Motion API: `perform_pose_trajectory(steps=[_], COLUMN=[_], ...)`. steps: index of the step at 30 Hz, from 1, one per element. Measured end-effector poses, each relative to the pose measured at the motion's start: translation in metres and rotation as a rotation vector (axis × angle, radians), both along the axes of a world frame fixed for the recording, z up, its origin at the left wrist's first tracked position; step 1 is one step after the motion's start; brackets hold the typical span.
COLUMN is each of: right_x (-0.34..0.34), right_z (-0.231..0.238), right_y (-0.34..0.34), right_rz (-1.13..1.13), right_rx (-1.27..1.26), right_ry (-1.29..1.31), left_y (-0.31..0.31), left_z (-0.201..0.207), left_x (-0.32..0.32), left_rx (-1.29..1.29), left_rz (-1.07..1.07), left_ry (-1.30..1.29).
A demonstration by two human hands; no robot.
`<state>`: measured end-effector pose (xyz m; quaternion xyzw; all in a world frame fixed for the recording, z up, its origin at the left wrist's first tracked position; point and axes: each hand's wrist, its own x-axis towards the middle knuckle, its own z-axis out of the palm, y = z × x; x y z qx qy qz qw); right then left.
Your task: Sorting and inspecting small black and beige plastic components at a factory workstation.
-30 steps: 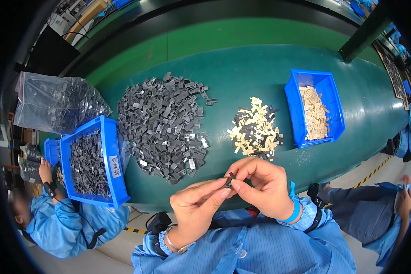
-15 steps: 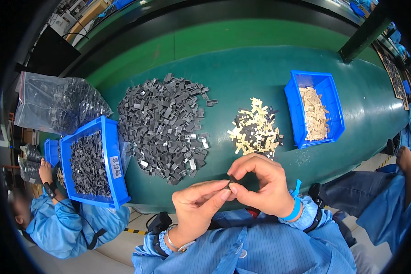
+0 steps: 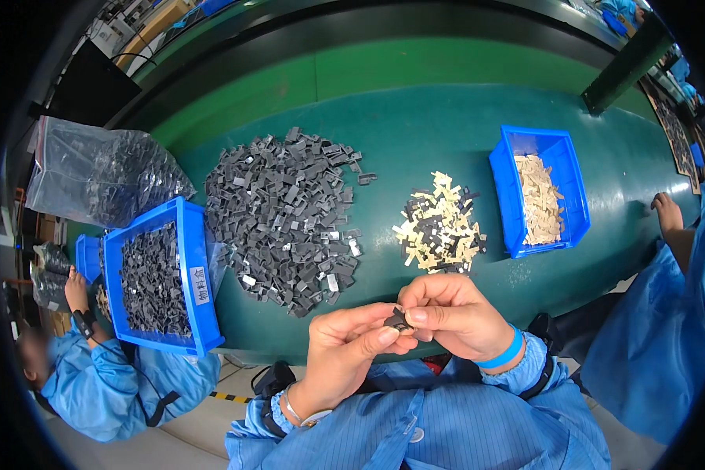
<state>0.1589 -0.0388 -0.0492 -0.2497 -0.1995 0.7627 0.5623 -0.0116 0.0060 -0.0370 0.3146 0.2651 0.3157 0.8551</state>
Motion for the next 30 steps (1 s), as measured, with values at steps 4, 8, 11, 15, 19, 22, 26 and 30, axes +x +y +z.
perform_pose_trajectory(steps=[4,8,11,15,19,22,26,30], right_x=[-0.004,-0.006,-0.006,-0.004,-0.007,-0.010,-0.018,-0.016], right_z=[0.009,0.009,0.007,0.004,0.005,-0.001,-0.001,-0.006], right_y=[0.001,0.003,0.002,0.002,0.005,0.003,0.002,0.006], right_rz=[0.004,0.027,0.046,0.049,0.009,-0.066,-0.296,-0.586], right_rx=[-0.080,-0.091,-0.091,-0.043,-0.075,0.032,0.195,0.592], right_ry=[-0.104,-0.107,-0.158,-0.215,-0.116,-0.081,-0.434,-1.054], left_y=[0.001,0.002,0.002,0.001,0.007,0.006,0.004,-0.001], left_z=[0.004,0.011,0.011,0.007,0.002,-0.001,0.000,0.000], left_x=[-0.002,0.001,0.001,0.000,-0.002,-0.001,-0.002,-0.003], left_rx=[0.341,0.465,0.591,0.655,0.286,-0.070,-0.286,-0.547], left_rz=[-0.039,-0.018,-0.030,-0.055,-0.033,-0.051,-0.065,-0.099], left_ry=[0.162,0.204,0.270,0.339,0.118,-0.110,-0.157,-0.262])
